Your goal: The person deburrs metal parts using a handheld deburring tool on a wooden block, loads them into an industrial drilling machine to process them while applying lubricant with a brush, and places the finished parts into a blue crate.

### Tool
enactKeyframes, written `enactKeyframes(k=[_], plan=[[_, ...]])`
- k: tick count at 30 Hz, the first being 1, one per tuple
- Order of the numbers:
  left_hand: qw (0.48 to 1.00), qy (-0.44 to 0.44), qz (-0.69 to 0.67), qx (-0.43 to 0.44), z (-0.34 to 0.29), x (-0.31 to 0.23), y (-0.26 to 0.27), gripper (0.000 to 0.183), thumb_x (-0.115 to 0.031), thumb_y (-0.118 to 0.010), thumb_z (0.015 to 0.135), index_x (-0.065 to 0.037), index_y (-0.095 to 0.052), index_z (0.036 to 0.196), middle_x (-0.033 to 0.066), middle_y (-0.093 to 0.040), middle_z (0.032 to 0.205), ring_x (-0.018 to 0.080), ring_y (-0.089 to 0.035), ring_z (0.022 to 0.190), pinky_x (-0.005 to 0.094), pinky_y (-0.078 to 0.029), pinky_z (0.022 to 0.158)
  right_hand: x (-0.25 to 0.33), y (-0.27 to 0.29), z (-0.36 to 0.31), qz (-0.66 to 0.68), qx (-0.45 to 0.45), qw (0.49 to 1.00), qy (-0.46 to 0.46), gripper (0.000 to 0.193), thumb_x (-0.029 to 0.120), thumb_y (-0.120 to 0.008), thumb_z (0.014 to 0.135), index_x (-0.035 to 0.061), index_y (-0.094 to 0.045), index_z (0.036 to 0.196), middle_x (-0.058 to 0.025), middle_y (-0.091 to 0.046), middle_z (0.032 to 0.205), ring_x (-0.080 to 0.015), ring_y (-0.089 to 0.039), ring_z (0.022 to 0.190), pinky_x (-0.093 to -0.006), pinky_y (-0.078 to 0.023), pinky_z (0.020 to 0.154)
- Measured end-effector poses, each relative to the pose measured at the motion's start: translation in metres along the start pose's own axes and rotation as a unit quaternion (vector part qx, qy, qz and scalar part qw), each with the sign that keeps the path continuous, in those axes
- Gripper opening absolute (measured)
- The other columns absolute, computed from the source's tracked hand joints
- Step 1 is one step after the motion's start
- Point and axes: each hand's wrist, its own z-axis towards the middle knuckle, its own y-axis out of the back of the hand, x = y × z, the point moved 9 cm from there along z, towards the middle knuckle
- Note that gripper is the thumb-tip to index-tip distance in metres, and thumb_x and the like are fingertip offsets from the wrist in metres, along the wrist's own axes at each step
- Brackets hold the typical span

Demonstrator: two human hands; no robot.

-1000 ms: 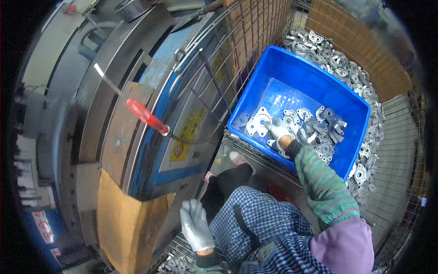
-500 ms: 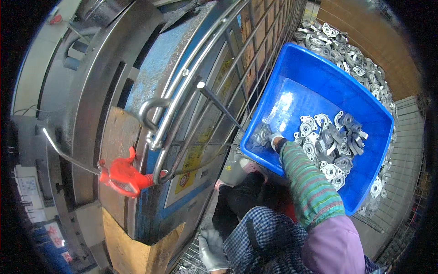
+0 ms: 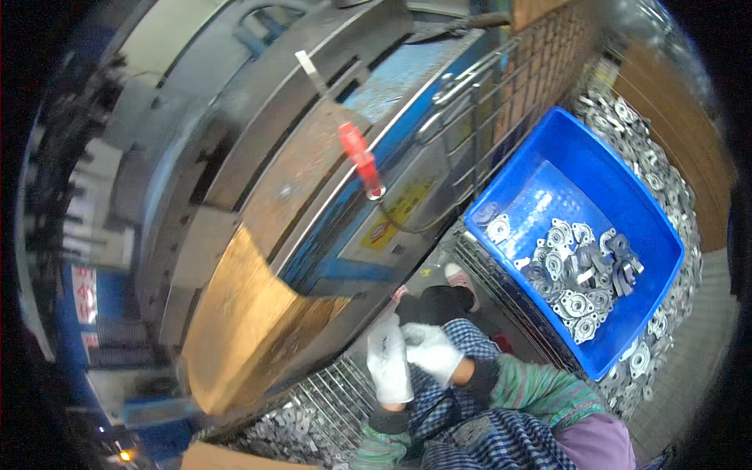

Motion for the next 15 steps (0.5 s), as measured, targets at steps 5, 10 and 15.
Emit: enactKeyframes(k=[5,10,15], plan=[[0.986,0.099,-0.093,-0.094,-0.027,0.023,0.069,0.022,-0.017,-0.056,0.096,0.004,-0.059,0.098,0.0101,-0.063,0.096,0.0156,-0.061,0.081,0.0287,-0.049,0.074,-0.036,-0.059,-0.032,-0.055,0.044,0.996,-0.055,0.034,0.014,-0.06,0.091,-0.0049,-0.056,0.119,-0.009,-0.063,0.112,-0.0131,-0.057,0.102,-0.0258,-0.046,0.089],[0.949,0.168,-0.112,-0.243,-0.063,0.058,0.127,0.042,-0.035,-0.051,0.097,0.005,-0.062,0.092,0.0109,-0.066,0.079,0.0173,-0.06,0.076,0.0309,-0.047,0.074,-0.045,-0.113,-0.064,0.004,0.194,0.975,-0.106,0.043,0.015,-0.056,0.094,-0.0038,-0.047,0.132,-0.0169,-0.051,0.133,-0.0184,-0.049,0.121,-0.0284,-0.038,0.101],[0.839,0.112,-0.27,-0.459,-0.085,0.06,0.234,0.034,-0.029,-0.053,0.096,0.003,-0.063,0.097,0.0123,-0.065,0.092,0.019,-0.059,0.08,0.0315,-0.046,0.073,-0.002,-0.114,-0.123,-0.195,0.351,0.915,0.042,0.041,0.012,-0.046,0.099,-0.0032,-0.041,0.136,-0.0165,-0.047,0.137,-0.0241,-0.046,0.125,-0.0333,-0.037,0.105]])
